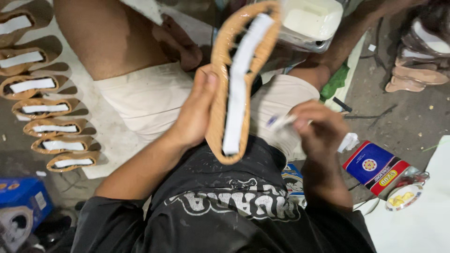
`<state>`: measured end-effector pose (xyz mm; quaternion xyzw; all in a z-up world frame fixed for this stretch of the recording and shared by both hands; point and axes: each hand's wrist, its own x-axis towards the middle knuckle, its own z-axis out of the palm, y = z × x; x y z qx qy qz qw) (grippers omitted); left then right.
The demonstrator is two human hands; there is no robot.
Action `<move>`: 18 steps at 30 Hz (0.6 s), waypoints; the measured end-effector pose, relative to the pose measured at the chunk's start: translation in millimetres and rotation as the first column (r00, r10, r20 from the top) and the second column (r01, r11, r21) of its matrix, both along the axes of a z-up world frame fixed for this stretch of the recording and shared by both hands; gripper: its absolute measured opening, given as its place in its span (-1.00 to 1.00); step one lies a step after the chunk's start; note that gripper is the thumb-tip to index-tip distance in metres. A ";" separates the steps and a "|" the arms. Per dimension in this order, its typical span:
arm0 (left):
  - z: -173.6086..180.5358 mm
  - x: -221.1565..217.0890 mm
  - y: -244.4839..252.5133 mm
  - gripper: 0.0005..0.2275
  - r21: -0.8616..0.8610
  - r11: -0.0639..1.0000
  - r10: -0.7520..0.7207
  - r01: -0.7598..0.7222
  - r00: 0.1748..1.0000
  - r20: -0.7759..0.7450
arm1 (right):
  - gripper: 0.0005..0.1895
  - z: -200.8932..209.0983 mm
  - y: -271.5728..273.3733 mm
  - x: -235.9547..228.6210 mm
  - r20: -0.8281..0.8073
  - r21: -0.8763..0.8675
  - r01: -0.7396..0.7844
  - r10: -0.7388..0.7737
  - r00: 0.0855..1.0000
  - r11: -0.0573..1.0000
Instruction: The person applies white glue to the edges of a cork sandal sole using a small brush. They repeatedly dip the brush into a container of glue and spread it along the perimeter of the sole. The person handles multiple sandal soles, placing finished ones aside.
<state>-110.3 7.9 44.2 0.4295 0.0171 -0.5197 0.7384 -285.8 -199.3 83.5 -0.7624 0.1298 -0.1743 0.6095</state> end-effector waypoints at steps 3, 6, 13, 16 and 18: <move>-24.2 8.0 7.3 -0.54 -0.033 0.994 0.084 -0.101 0.933 -0.351 | -0.85 -8.2 -32.9 19.2 -0.115 -0.289 0.238 -0.280 0.953 0.927; -35.8 13.7 21.5 -0.52 -0.051 0.991 0.086 -0.127 0.871 -0.484 | -0.89 -12.4 -72.8 46.4 -0.158 -0.634 0.049 -0.192 0.969 0.772; -36.9 14.4 28.8 -0.52 0.019 0.985 0.165 -0.171 0.911 -0.378 | -0.91 -17.3 -95.5 109.7 -0.339 -0.928 -0.256 -0.331 0.881 0.269; -35.0 16.7 28.2 -0.52 -0.017 0.987 0.145 -0.159 0.939 -0.312 | -0.89 -11.5 -102.2 99.5 -0.348 -0.931 -0.280 -0.333 0.877 0.235; -32.2 19.6 28.4 -0.53 -0.077 0.983 0.141 -0.165 0.958 -0.251 | -0.88 0.3 -99.3 76.2 -0.281 -0.935 -0.187 -0.308 0.909 0.301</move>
